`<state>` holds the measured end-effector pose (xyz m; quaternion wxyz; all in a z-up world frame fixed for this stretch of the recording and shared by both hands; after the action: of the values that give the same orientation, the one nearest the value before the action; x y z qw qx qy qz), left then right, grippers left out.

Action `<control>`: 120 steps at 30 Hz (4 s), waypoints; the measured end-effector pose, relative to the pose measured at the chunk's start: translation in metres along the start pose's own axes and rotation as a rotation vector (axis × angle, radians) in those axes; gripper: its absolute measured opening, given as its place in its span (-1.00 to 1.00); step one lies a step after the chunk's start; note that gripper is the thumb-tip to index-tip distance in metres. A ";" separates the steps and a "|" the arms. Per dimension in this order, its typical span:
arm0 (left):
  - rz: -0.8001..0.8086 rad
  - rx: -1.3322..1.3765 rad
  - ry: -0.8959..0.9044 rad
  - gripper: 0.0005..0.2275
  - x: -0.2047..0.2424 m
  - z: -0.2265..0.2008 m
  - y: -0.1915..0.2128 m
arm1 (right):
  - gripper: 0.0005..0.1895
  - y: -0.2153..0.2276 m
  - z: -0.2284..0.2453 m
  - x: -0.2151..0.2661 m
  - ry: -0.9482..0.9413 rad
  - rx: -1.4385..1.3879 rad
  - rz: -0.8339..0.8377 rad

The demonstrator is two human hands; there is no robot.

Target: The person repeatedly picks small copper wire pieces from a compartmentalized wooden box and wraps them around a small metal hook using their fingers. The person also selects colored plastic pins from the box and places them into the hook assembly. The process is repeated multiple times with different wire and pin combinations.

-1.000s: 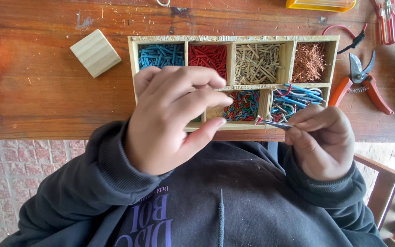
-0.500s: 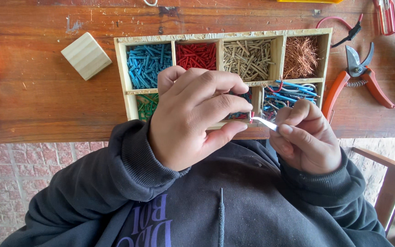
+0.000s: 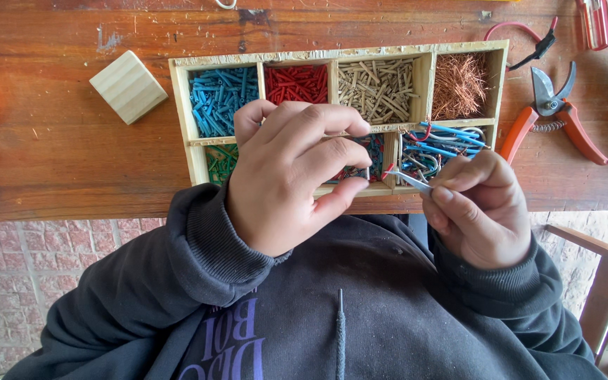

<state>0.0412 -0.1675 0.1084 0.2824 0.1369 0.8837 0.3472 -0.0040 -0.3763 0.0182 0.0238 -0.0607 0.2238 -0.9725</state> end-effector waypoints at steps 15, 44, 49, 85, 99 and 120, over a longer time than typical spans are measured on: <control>-0.004 -0.200 0.080 -0.89 0.022 0.022 0.037 | -0.90 -0.086 0.042 -0.025 0.514 1.190 0.129; -0.403 0.232 0.136 -0.63 0.072 0.141 0.084 | -0.88 -0.107 0.022 -0.024 0.593 1.715 0.436; -0.360 0.217 0.140 -0.69 0.071 0.144 0.080 | -0.89 -0.108 0.021 -0.025 0.577 1.740 0.444; -0.258 0.106 0.066 -0.76 0.060 0.106 0.080 | -0.79 -0.005 0.006 0.011 -0.339 0.331 0.131; 0.014 0.141 -0.213 -0.89 0.012 -0.021 0.027 | -0.80 -0.076 -0.030 0.027 -0.646 -0.574 0.370; -0.015 0.147 -0.112 -0.94 0.002 -0.018 0.000 | -0.82 -0.044 0.068 0.022 0.310 1.125 0.261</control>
<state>0.0288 -0.1764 0.1186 0.3231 0.1699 0.8906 0.2713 -0.0176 -0.3677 0.1004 0.1384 0.1320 -0.3193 -0.9281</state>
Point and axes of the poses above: each hand's wrist, its own x-axis away from the middle knuckle, its own y-axis out of the back of the hand, z = x × y, the point moved 10 cm from there along -x, towards the middle knuckle
